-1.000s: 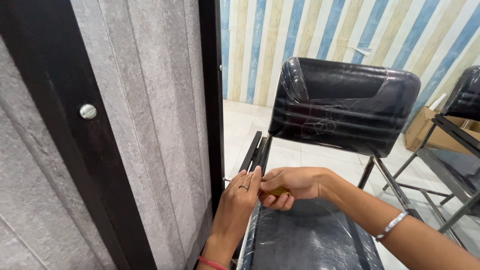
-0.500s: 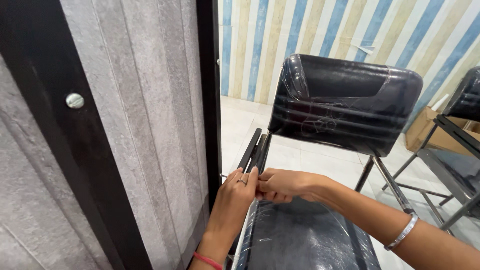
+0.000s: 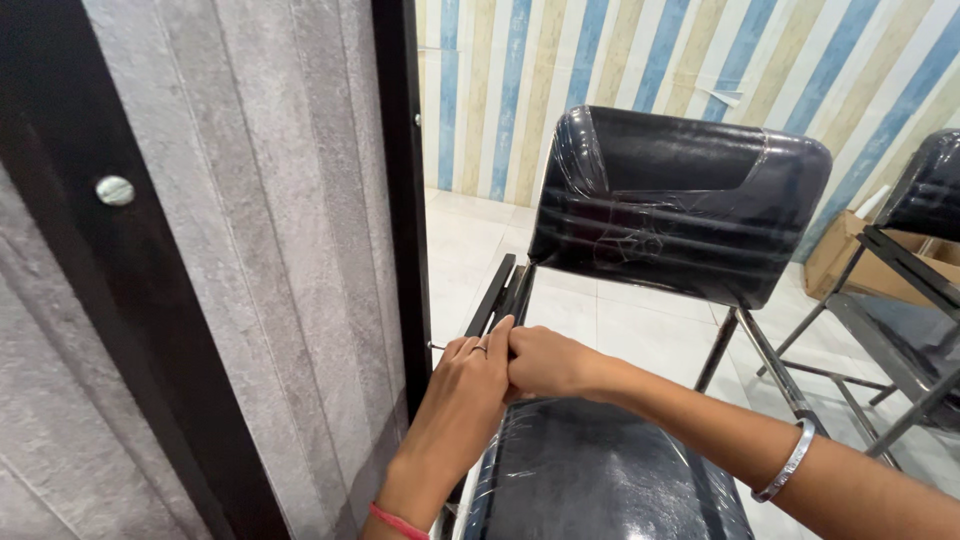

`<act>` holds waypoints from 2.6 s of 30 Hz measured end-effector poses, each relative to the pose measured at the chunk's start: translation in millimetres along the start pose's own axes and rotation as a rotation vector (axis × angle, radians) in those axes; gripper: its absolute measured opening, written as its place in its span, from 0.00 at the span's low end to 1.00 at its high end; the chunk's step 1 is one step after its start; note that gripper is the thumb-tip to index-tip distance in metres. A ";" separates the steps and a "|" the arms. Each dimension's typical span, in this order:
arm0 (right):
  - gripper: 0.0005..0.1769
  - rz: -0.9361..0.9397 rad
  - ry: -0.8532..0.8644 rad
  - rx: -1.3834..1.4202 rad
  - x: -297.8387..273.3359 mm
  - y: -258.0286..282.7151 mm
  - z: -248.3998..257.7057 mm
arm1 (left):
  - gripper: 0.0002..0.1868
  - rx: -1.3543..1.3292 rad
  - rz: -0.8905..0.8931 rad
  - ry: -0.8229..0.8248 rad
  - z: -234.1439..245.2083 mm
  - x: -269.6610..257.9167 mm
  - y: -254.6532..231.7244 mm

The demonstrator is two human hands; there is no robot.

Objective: The person uses a yellow-handled screwdriver to tighten screws on the side of a gray tabletop propped against a chair. The person repeatedly adjusts the tabletop and tightens multiple screws along the edge.

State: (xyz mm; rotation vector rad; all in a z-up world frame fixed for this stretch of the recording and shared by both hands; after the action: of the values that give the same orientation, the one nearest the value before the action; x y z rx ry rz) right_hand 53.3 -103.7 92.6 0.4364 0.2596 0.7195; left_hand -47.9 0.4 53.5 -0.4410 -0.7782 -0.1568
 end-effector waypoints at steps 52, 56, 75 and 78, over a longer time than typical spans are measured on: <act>0.28 0.414 -0.356 -0.548 -5.3 -8.9 -16.8 | 0.33 0.167 -0.094 -0.295 -24.8 -8.1 22.3; 0.14 0.538 -0.558 -0.490 -18.8 -11.3 -27.3 | 0.29 0.227 -0.092 -0.490 -20.8 -29.3 14.1; 0.04 0.397 -0.639 -0.624 -11.7 -2.9 -46.5 | 0.34 0.132 -0.013 -0.420 -43.7 -68.5 41.6; 0.07 0.598 -0.853 -0.697 -23.7 -3.7 -42.7 | 0.35 0.108 -0.005 -0.399 -37.9 -70.7 32.9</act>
State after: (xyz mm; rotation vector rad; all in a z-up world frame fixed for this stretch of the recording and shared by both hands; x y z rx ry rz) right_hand 22.3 -109.9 55.3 0.1094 -0.9423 1.0728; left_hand -63.7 11.6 -31.0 -0.3715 -1.1735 -0.0301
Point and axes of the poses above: each hand's wrist, its own x-axis towards the middle knuckle, its own z-axis out of the back of the hand, y = z × x, the point moved 1 cm from there along x, towards the middle knuckle, and after that the axes turned 6 degrees about -y, right-handed, at the moved point
